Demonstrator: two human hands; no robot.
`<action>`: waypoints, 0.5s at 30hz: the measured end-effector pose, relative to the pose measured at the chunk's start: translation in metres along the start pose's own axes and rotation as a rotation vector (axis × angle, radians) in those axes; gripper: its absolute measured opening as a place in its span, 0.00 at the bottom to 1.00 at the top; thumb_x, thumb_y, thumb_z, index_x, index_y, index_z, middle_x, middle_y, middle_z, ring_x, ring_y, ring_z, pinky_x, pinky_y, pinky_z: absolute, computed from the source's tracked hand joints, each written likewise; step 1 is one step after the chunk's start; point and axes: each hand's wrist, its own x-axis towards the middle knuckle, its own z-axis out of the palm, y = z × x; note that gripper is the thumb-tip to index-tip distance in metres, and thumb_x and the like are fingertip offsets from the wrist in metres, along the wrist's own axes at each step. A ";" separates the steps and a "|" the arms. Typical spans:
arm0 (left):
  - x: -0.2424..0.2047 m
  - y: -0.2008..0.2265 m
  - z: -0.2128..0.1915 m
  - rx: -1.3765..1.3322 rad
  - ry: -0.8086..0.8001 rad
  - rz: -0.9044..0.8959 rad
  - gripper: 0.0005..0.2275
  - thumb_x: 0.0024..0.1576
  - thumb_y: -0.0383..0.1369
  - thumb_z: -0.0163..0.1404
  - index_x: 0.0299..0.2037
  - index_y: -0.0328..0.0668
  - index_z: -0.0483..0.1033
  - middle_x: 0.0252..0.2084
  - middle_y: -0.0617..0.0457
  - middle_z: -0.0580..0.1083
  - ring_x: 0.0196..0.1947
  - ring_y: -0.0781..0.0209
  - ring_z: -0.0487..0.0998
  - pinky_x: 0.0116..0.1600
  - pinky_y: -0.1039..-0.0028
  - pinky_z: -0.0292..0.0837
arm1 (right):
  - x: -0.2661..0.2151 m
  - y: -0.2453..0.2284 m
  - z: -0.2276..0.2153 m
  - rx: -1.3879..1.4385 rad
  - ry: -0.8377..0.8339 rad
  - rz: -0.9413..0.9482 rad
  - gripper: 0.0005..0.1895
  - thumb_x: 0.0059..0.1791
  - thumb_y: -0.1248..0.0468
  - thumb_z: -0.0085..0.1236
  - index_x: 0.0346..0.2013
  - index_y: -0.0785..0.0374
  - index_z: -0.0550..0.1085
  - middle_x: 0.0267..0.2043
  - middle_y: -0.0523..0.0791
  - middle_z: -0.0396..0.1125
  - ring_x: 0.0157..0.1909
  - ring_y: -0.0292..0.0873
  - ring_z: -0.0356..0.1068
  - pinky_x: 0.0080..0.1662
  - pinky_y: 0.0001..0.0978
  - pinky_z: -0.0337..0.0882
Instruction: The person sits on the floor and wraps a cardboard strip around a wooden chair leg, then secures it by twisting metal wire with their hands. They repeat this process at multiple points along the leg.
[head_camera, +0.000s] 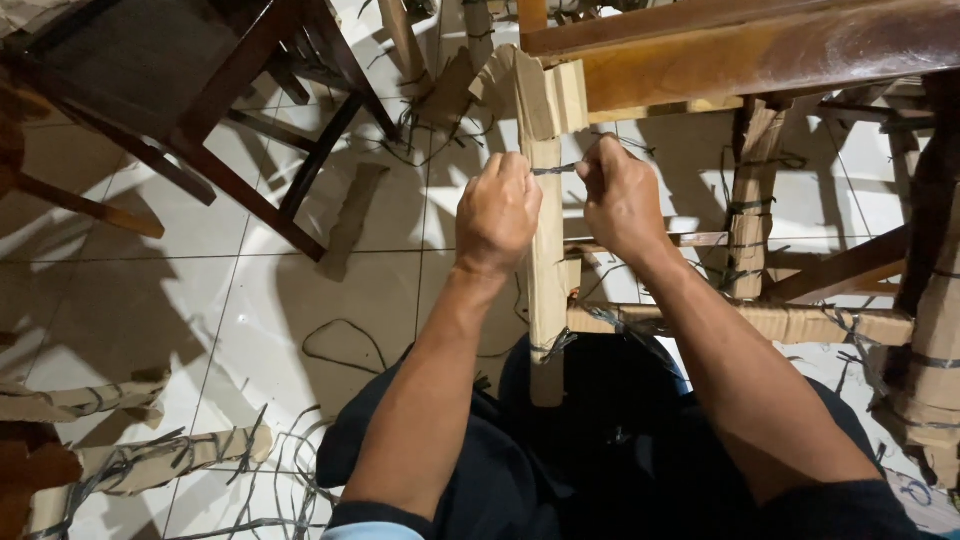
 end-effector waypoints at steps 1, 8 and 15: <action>0.001 0.003 -0.006 -0.003 -0.003 0.000 0.03 0.56 0.30 0.48 0.32 0.45 0.67 0.27 0.49 0.66 0.27 0.42 0.77 0.32 0.59 0.72 | 0.000 0.001 0.002 -0.001 0.000 0.003 0.07 0.58 0.63 0.55 0.40 0.63 0.69 0.26 0.57 0.69 0.34 0.69 0.71 0.37 0.59 0.68; 0.007 0.013 -0.024 -0.149 -0.029 -0.108 0.03 0.55 0.26 0.48 0.31 0.42 0.67 0.26 0.44 0.67 0.28 0.36 0.77 0.32 0.56 0.72 | -0.002 0.004 0.008 0.015 0.001 0.052 0.11 0.59 0.58 0.53 0.36 0.60 0.68 0.25 0.54 0.67 0.35 0.67 0.71 0.38 0.56 0.69; 0.001 0.000 -0.026 -0.353 -0.054 -0.288 0.01 0.56 0.28 0.55 0.34 0.45 0.75 0.30 0.47 0.76 0.33 0.46 0.81 0.38 0.62 0.76 | -0.008 -0.006 -0.008 0.214 -0.181 0.296 0.10 0.58 0.55 0.54 0.36 0.57 0.72 0.27 0.51 0.70 0.36 0.60 0.72 0.44 0.52 0.70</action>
